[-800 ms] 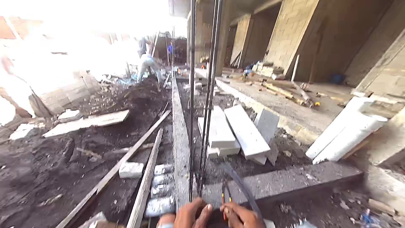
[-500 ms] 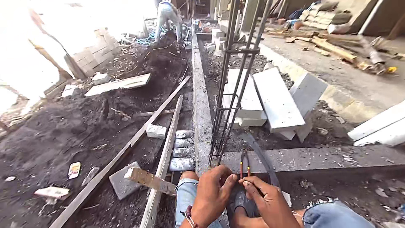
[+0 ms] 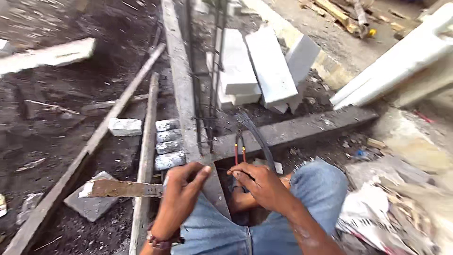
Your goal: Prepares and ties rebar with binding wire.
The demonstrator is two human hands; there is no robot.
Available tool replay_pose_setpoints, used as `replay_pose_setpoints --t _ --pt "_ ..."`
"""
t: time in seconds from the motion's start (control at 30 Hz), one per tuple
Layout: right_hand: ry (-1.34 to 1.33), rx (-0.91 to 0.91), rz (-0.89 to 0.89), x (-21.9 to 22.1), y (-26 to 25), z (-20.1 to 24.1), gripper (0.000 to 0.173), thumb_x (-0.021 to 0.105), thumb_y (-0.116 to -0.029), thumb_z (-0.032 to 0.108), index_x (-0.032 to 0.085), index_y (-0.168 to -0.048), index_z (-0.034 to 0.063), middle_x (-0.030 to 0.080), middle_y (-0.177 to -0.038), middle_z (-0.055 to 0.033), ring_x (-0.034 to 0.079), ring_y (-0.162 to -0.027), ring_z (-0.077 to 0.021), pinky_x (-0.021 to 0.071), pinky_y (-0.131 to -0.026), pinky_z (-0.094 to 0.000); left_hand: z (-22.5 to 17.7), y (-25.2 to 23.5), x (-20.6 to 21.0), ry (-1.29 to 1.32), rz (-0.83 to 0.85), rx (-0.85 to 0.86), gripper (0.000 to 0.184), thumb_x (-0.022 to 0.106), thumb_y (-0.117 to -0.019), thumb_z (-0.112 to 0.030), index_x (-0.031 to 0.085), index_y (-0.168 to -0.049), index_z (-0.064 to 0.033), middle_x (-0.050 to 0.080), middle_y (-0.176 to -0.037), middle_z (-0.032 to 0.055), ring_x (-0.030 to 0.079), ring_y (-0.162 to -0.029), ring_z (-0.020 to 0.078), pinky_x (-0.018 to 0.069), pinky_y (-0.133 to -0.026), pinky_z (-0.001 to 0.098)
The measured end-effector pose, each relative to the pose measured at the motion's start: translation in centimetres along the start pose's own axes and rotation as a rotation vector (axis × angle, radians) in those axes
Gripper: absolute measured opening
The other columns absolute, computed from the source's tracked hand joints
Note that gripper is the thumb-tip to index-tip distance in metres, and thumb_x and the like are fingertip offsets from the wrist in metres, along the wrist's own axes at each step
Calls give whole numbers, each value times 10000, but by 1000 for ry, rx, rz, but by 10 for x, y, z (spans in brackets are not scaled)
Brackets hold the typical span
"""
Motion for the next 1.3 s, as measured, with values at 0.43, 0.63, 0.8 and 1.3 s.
replay_pose_setpoints --t 0.43,0.63,0.8,1.3 --pt "-118 161 -90 -14 0 -8 250 515 -1080 302 735 -1112 187 665 -744 68 618 -658 -52 543 -641 -274 -11 -12 53 1123 150 -635 428 353 -1099 -275 591 -798 -85 589 -697 33 595 -594 147 556 -590 317" --pt "-364 297 -68 12 -2 -9 315 463 -1097 272 716 -1182 105 619 -700 32 567 -607 -86 499 -610 -263 5 -28 44 1148 -52 -744 456 363 -1115 -312 612 -853 -34 630 -735 99 644 -632 201 589 -632 351" --pt "-424 314 -269 17 4 -26 299 481 -1073 231 721 -1164 77 606 -674 0 524 -553 -113 452 -525 -295 17 -23 38 1008 -48 -713 332 441 -1094 -200 622 -877 -25 566 -661 41 555 -544 134 530 -551 295" --pt "-498 483 140 65 4 3 306 486 -1093 297 703 -1174 98 680 -750 18 583 -514 -81 507 -481 -248 40 -41 36 1490 -313 -814 307 382 -1092 -249 560 -901 -89 681 -859 100 726 -806 229 626 -809 383"
Point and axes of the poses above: each hand's wrist, its own y-axis away from the middle knuckle, its own x-axis out of the palm, z = x × y, the point moved 2 cm from there along -y, towards the middle knuckle
